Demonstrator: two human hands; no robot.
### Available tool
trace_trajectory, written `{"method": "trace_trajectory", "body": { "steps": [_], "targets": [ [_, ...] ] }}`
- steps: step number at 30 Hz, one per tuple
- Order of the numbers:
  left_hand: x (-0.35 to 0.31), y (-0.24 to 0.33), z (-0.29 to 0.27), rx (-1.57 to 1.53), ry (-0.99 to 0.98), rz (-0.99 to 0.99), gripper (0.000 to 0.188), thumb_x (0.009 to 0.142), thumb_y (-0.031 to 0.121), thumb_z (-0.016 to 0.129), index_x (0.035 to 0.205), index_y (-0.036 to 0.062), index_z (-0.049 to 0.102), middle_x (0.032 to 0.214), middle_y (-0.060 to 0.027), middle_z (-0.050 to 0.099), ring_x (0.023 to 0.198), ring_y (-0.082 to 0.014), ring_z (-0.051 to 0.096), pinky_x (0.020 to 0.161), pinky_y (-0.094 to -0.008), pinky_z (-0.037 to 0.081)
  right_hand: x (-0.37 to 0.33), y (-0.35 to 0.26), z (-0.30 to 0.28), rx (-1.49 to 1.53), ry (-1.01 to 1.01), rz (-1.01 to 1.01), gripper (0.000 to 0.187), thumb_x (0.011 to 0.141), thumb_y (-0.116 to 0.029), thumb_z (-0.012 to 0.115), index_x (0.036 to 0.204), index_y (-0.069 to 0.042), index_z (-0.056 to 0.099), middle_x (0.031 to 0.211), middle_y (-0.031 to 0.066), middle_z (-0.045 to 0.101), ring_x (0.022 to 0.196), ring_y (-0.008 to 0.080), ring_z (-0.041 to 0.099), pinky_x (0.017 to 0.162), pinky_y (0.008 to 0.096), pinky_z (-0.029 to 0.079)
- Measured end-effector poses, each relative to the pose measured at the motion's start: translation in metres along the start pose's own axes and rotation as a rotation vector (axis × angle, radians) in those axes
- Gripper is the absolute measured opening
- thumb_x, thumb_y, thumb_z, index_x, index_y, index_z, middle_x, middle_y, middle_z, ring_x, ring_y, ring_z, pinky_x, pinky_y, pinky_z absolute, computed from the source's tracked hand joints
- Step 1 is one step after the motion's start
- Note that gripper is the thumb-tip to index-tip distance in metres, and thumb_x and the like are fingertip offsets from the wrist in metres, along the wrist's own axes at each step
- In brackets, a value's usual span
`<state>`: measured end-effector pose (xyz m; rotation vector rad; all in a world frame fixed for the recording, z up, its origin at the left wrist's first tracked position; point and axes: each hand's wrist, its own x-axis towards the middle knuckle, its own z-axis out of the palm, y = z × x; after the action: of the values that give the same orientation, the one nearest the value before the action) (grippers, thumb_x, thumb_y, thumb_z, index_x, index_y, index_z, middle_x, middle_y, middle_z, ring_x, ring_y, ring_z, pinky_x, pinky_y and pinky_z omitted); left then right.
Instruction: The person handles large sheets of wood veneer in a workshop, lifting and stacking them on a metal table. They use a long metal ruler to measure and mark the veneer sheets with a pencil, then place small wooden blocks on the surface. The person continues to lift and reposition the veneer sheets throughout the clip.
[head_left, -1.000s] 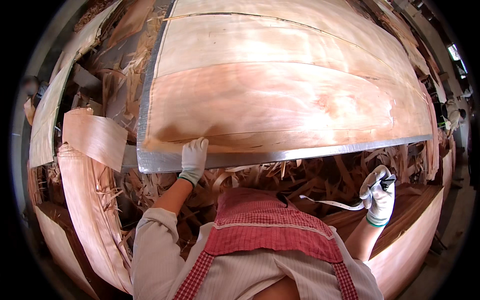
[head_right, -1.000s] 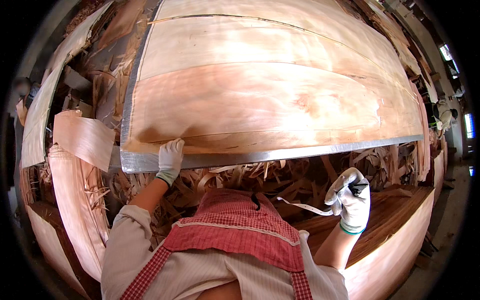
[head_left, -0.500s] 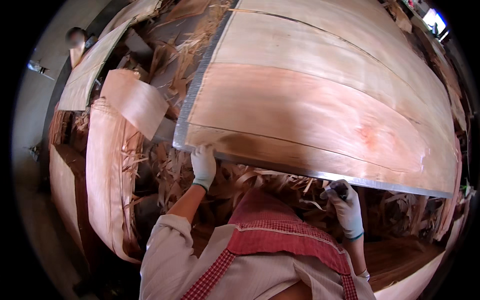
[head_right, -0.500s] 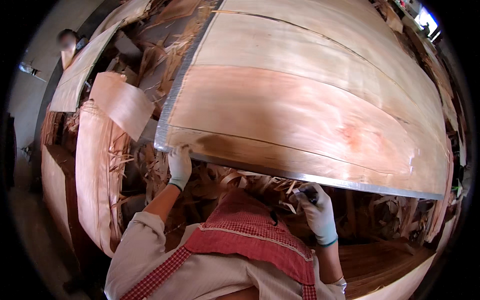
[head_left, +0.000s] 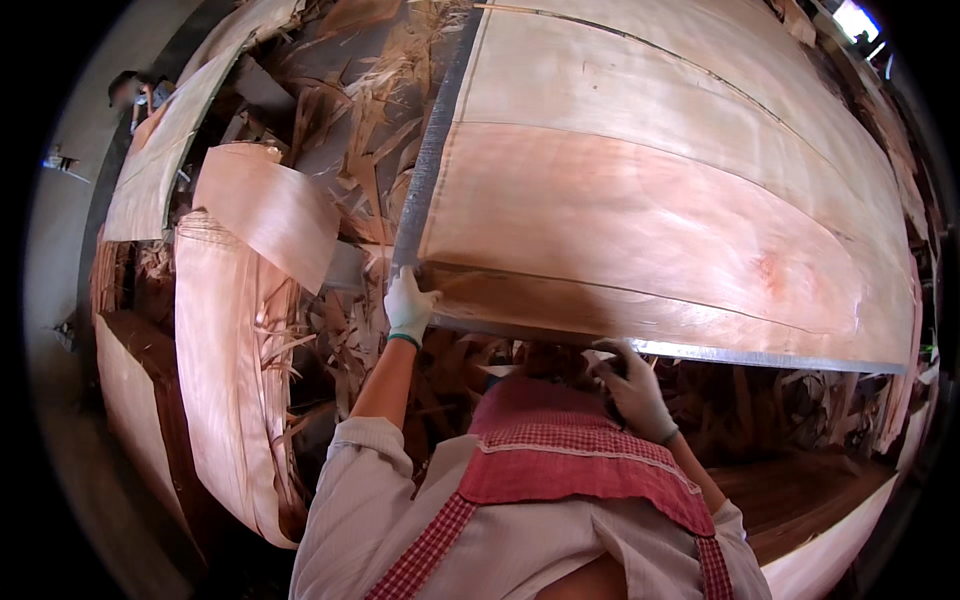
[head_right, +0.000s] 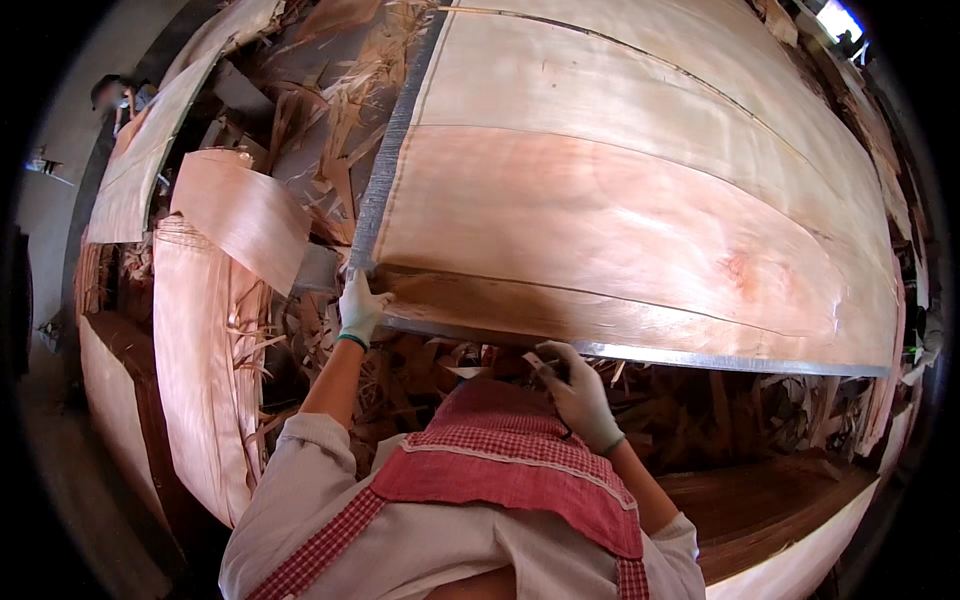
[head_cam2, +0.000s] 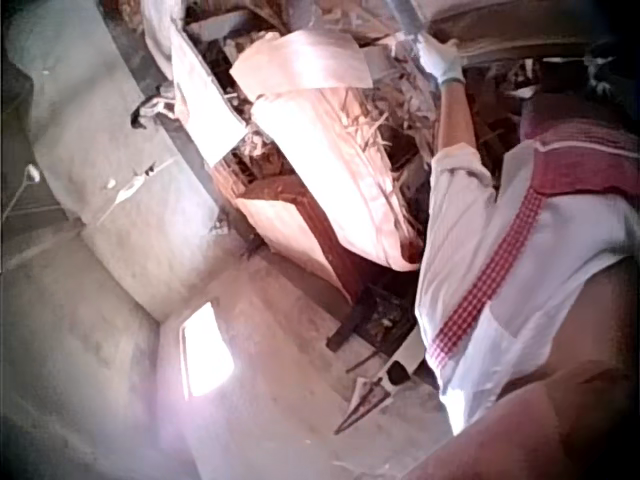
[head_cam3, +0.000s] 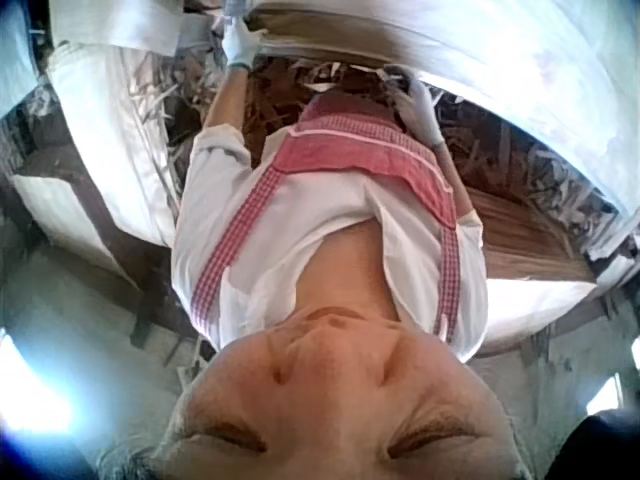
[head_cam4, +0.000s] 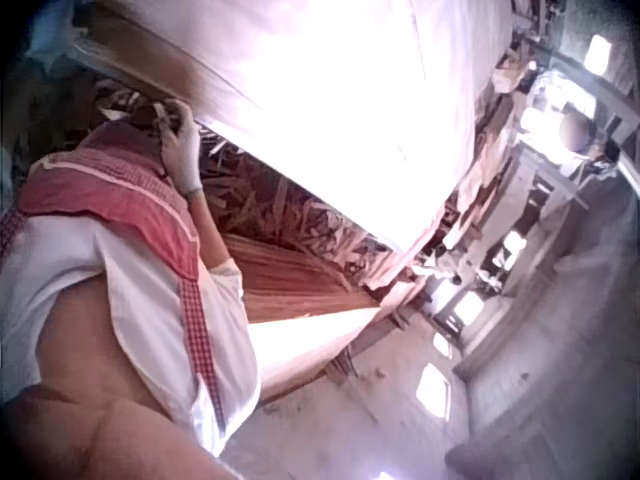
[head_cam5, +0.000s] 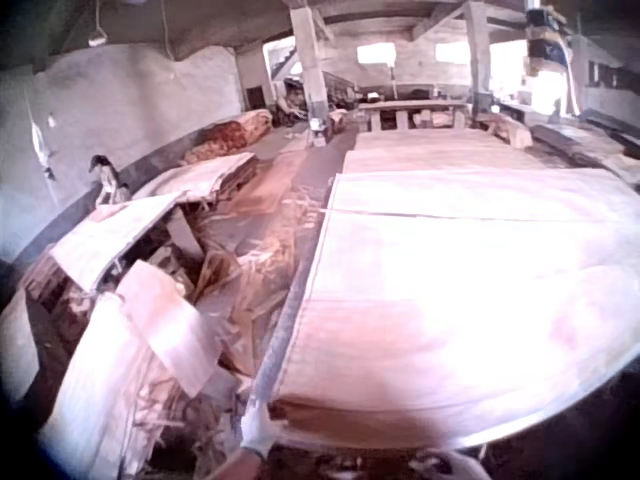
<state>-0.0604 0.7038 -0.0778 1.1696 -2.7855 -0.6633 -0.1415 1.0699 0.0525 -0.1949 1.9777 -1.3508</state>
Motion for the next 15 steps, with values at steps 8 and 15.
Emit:
{"method": "trace_trajectory", "body": {
  "steps": [8,15],
  "targets": [
    [0.035,-0.055,0.013,-0.673,-0.263,-0.060,0.036,0.074,0.020,0.075,0.099,-0.0006,0.059,0.094,-0.0180,0.064,0.089,-0.0309,0.063,0.079,-0.0384,0.048,0.072,0.005,0.104,-0.174,0.004,-0.081,0.021,0.089,-0.016,0.060,0.101,0.001,0.053,0.088,0.0185,0.063,0.084,0.0324,0.062,0.076,0.0361,0.048],
    [0.034,-0.028,-0.016,-0.479,-0.145,0.142,0.032,0.078,0.016,0.071,0.102,-0.0001,0.058,0.090,-0.0162,0.066,0.087,-0.0290,0.064,0.078,-0.0364,0.049,0.102,-0.004,0.155,-0.094,0.126,-0.065,0.021,0.090,-0.017,0.060,0.099,0.001,0.054,0.085,0.0155,0.064,0.079,0.0273,0.063,0.072,0.0348,0.048]
  ]
}}
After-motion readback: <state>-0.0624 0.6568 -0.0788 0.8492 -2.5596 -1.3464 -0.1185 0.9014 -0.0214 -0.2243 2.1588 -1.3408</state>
